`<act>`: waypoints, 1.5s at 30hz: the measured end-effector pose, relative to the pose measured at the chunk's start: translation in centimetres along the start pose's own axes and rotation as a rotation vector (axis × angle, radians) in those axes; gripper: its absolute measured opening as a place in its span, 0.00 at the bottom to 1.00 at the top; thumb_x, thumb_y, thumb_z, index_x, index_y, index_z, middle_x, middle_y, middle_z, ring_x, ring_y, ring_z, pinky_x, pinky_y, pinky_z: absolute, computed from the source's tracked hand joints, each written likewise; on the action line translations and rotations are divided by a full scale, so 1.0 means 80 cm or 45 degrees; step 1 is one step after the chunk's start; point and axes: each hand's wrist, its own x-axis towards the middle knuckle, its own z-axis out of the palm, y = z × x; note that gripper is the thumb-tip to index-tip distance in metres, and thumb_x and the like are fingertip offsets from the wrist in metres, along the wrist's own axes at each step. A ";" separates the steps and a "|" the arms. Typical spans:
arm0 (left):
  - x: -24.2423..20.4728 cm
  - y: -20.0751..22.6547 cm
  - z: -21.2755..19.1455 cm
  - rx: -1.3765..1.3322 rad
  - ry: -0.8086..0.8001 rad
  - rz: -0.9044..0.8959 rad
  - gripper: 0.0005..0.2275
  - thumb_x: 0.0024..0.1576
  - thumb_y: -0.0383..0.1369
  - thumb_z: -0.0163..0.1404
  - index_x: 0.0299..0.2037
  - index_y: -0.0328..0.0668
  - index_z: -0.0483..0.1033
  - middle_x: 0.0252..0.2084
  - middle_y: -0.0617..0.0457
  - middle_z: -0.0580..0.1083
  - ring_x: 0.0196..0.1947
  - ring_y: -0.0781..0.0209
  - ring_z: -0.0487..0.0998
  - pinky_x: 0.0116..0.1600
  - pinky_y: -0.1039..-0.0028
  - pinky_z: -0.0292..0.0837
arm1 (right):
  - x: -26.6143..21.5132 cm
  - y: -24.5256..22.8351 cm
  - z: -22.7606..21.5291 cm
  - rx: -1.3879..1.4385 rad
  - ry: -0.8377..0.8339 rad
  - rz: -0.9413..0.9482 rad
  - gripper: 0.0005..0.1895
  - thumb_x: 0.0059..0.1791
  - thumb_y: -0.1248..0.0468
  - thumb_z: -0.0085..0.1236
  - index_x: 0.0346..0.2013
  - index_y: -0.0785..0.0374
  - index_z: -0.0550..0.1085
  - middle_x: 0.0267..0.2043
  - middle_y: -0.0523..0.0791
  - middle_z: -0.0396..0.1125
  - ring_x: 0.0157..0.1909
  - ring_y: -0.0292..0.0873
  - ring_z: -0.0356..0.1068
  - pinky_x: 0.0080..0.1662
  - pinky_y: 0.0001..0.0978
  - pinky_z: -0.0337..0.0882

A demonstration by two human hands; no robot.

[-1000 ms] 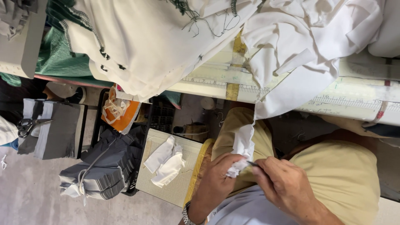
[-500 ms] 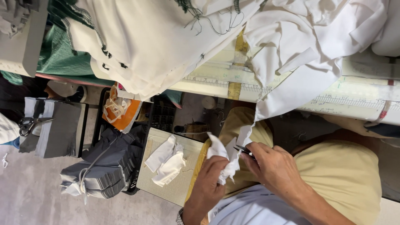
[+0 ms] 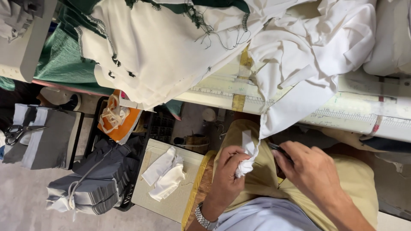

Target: The person sits at a sewing workbench and uses scissors to cut a long white fabric strip into smaller pieces. The person repeatedly picks up the fabric, cuts it, and places the cut pieces onto the workbench surface.

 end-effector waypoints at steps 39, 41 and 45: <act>0.049 0.019 0.002 -0.251 -0.103 0.279 0.13 0.56 0.16 0.51 0.48 0.40 0.75 0.48 0.51 0.75 0.49 0.59 0.78 0.54 0.72 0.74 | 0.082 -0.004 -0.050 -0.262 -0.016 -0.280 0.09 0.49 0.58 0.59 0.30 0.60 0.75 0.27 0.44 0.71 0.25 0.50 0.70 0.33 0.41 0.70; 0.046 0.016 0.001 -0.403 -0.075 0.166 0.12 0.57 0.16 0.52 0.48 0.37 0.75 0.49 0.51 0.75 0.49 0.61 0.77 0.54 0.72 0.74 | 0.077 -0.010 -0.062 -0.191 -0.043 -0.065 0.08 0.49 0.59 0.60 0.33 0.61 0.76 0.25 0.47 0.69 0.26 0.53 0.70 0.31 0.44 0.68; 0.033 0.001 -0.004 -0.530 -0.078 0.061 0.11 0.58 0.16 0.50 0.48 0.37 0.74 0.51 0.52 0.75 0.47 0.63 0.75 0.51 0.74 0.72 | 0.053 -0.010 -0.068 -0.191 -0.164 0.160 0.12 0.49 0.56 0.65 0.39 0.60 0.77 0.23 0.47 0.69 0.25 0.48 0.71 0.32 0.38 0.70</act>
